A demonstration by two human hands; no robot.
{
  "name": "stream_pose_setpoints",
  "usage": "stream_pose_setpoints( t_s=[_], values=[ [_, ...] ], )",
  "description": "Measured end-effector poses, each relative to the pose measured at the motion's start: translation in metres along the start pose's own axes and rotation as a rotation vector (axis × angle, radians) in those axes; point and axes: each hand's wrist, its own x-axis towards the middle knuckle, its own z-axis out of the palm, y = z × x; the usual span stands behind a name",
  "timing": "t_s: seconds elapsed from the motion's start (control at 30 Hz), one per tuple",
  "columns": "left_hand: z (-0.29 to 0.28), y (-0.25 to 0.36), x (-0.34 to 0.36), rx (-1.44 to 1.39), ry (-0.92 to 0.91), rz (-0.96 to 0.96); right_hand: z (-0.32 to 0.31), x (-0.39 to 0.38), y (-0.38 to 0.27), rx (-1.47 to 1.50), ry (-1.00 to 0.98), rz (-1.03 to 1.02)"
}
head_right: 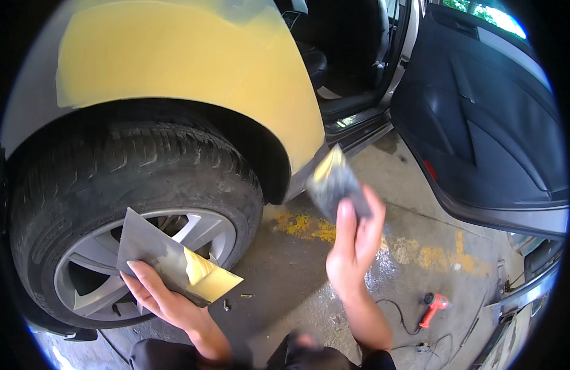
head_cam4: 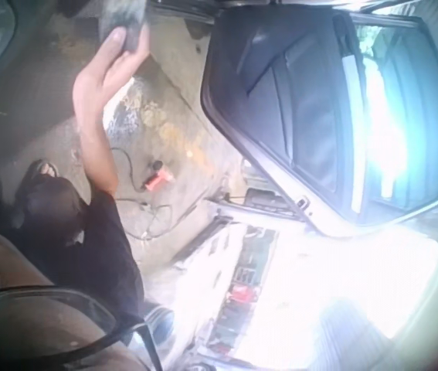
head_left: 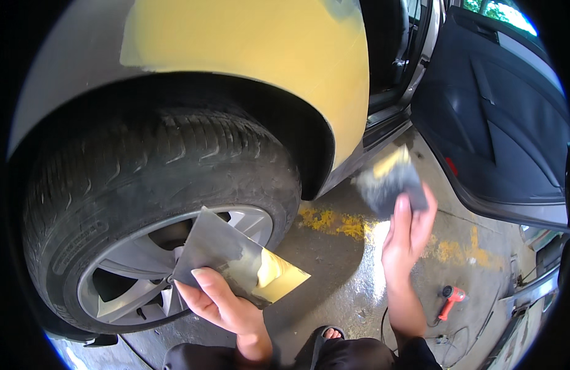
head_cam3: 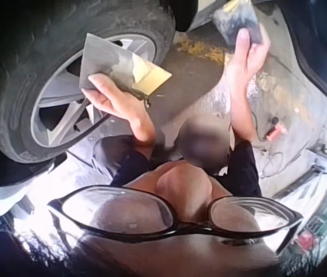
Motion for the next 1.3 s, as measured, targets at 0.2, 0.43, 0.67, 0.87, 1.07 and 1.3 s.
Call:
stream_pose_setpoints(
  t_s=[0.2,0.43,0.67,0.87,1.07,1.3],
  values=[
    [-0.002,-0.002,0.002,-0.042,0.023,-0.06,0.045,0.063,-0.004,-0.117,0.009,-0.304],
    [-0.005,-0.003,0.007,0.026,0.049,-0.062,0.056,0.073,-0.004,-0.29,-0.03,-0.282],
    [-0.007,-0.003,0.009,-0.001,0.032,-0.071,0.064,0.073,0.0,-0.334,-0.01,-0.285],
    [-0.008,-0.002,0.009,0.031,-0.026,-0.062,0.072,0.072,0.01,-0.355,0.019,-0.373],
    [-0.013,0.0,0.005,0.045,0.036,-0.108,0.086,0.06,0.013,-0.388,0.056,-0.47],
    [-0.022,-0.003,-0.001,0.217,0.256,-0.122,0.103,0.032,0.026,-0.48,0.115,-0.54]
  ],
)
